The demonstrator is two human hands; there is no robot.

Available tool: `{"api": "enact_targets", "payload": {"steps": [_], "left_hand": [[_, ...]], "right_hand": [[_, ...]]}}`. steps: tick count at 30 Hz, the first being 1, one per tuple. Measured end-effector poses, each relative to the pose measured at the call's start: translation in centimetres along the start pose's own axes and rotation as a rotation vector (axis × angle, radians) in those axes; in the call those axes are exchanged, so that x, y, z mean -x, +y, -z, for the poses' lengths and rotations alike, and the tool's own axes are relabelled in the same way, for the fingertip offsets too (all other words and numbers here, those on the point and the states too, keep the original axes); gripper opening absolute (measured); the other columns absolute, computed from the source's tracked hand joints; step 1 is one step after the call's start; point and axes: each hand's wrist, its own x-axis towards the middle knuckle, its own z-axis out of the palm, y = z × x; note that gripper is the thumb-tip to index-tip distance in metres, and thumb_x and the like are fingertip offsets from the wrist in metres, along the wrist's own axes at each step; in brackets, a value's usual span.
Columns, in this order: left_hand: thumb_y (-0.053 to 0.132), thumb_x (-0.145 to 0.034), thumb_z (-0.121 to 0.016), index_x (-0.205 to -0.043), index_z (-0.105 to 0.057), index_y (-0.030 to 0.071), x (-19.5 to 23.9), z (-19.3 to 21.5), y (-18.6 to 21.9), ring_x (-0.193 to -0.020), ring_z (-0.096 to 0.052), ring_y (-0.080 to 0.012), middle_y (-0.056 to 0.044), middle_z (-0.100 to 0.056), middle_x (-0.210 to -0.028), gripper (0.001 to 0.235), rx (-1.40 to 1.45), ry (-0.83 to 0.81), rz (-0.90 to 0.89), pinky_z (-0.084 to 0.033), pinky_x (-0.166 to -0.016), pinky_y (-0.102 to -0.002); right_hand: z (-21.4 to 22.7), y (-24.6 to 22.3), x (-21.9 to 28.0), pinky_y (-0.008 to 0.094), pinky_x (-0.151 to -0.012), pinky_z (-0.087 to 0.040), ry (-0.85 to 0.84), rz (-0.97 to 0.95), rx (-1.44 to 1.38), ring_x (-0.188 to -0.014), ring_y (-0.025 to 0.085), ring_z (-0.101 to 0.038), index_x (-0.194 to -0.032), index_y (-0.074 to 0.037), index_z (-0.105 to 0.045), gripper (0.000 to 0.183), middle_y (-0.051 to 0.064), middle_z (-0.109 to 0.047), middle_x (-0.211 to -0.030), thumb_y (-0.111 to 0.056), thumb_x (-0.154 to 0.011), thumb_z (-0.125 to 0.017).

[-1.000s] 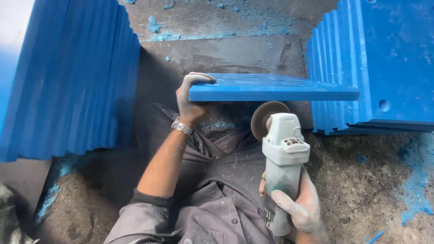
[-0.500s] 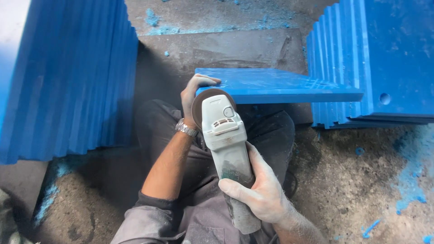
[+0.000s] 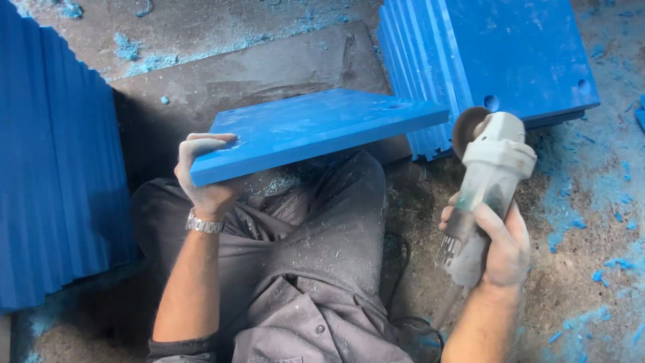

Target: Grinding the edges of blue plastic plates using a hand-held angle grinder.

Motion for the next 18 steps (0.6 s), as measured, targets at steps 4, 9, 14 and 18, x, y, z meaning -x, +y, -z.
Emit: {"api": "enact_targets", "payload": {"steps": [4, 9, 14, 18], "left_hand": [[0.014, -0.076, -0.099, -0.11, -0.054, 0.007, -0.4, -0.1, -0.3, -0.095, -0.072, -0.019, -0.011, -0.073, -0.113, 0.057, -0.035, 0.009, 0.026, -0.057, -0.088, -0.029], [0.013, -0.074, -0.099, -0.111, -0.054, 0.007, -1.3, 0.0, 0.5, -0.099, -0.072, -0.0202, -0.012, -0.073, -0.111, 0.058, -0.086, -0.018, -0.002, -0.057, -0.092, -0.031], [0.014, -0.074, -0.1, -0.11, -0.054, 0.007, -1.4, 0.1, 0.3, -0.1, -0.072, -0.0196, -0.01, -0.073, -0.113, 0.059, -0.07, -0.013, 0.023, -0.057, -0.088, -0.029], [0.014, -0.075, -0.1, -0.109, -0.054, 0.007, -1.6, -0.1, 0.1, -0.094, -0.072, -0.0186, -0.01, -0.073, -0.112, 0.058, -0.055, 0.002, 0.024, -0.058, -0.087, -0.03]], "right_hand": [[2.2, 0.4, -1.0, 0.041, -0.079, -0.058, -0.044, 0.192, 0.052, -0.092, 0.028, -0.067, -0.142, 0.006, -0.046, 0.055, 0.019, -0.064, -0.111, -0.015, -0.095, -0.063], [0.7, 0.7, -1.7, 0.041, -0.079, -0.06, -0.076, 0.177, 0.012, -0.091, 0.028, -0.068, -0.138, 0.007, -0.045, 0.057, 0.019, -0.065, -0.111, -0.014, -0.09, -0.067], [-3.7, 1.1, -1.5, 0.04, -0.077, -0.06, -0.186, 0.131, 0.017, -0.088, 0.027, -0.069, -0.137, 0.007, -0.045, 0.057, 0.019, -0.065, -0.109, -0.01, -0.088, -0.068], [-8.6, 1.6, 0.9, 0.039, -0.079, -0.059, -0.32, 0.009, 0.212, -0.088, 0.024, -0.068, -0.141, 0.003, -0.044, 0.067, 0.019, -0.066, -0.107, -0.009, -0.082, -0.074]]}}
